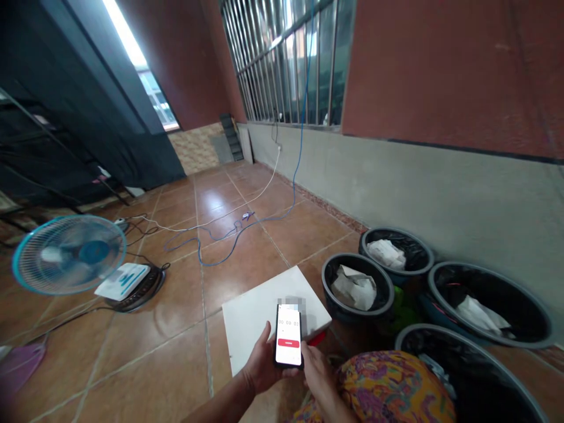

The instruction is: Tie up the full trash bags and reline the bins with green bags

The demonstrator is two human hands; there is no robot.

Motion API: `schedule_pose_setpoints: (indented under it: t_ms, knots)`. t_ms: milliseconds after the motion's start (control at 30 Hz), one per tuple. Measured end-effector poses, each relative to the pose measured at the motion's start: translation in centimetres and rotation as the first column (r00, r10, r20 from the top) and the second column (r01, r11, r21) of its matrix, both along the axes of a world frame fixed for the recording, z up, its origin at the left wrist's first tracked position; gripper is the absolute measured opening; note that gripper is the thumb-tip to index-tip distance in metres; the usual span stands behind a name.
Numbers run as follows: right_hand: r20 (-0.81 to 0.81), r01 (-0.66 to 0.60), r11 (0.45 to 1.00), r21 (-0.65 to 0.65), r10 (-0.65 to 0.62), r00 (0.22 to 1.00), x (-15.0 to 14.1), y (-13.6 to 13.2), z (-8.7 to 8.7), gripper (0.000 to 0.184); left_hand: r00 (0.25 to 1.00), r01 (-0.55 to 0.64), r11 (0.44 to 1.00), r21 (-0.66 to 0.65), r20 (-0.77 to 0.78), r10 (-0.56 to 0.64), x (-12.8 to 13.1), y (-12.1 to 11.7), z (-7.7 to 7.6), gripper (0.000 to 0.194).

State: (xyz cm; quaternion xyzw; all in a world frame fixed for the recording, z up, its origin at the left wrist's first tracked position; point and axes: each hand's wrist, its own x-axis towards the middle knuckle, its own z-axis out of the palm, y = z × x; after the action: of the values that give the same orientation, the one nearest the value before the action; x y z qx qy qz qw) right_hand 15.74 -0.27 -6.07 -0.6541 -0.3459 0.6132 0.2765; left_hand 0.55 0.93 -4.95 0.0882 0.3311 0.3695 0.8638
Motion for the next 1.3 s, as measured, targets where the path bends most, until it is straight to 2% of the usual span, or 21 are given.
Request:
schedule_pose_setpoints:
  t_ms: [333, 567, 733, 1000, 1300]
  knots:
    - [0.001, 0.011, 1.000, -0.028, -0.011, 1.000, -0.3, 0.1, -0.5, 0.059, 1.000, -0.001, 1.000, -0.010, 0.001, 0.001, 0.0, 0.0, -0.3, 0.076]
    - [-0.015, 0.035, 0.999, -0.011, -0.035, 0.999, -0.5, 0.3, 0.2, 0.053, 1.000, -0.005, 0.999, -0.037, -0.020, 0.004, 0.2, 0.1, -0.3, 0.073]
    - [0.007, -0.003, 1.000, -0.021, 0.003, 1.000, -0.3, 0.5, -0.1, 0.056, 0.999, -0.020, 0.999, -0.044, -0.047, 0.018, 0.2, 0.1, -0.4, 0.071]
    - [0.020, 0.015, 0.999, -0.031, -0.015, 1.000, -0.2, 0.6, 0.4, 0.058, 0.999, -0.017, 0.998, -0.057, -0.028, 0.015, 0.1, 0.2, -1.0, 0.069]
    - [0.021, 0.018, 0.997, -0.072, -0.016, 1.000, -0.5, 0.7, 0.6, 0.053, 0.998, -0.027, 0.995, -0.101, -0.063, 0.021, 0.1, 0.2, -1.0, 0.072]
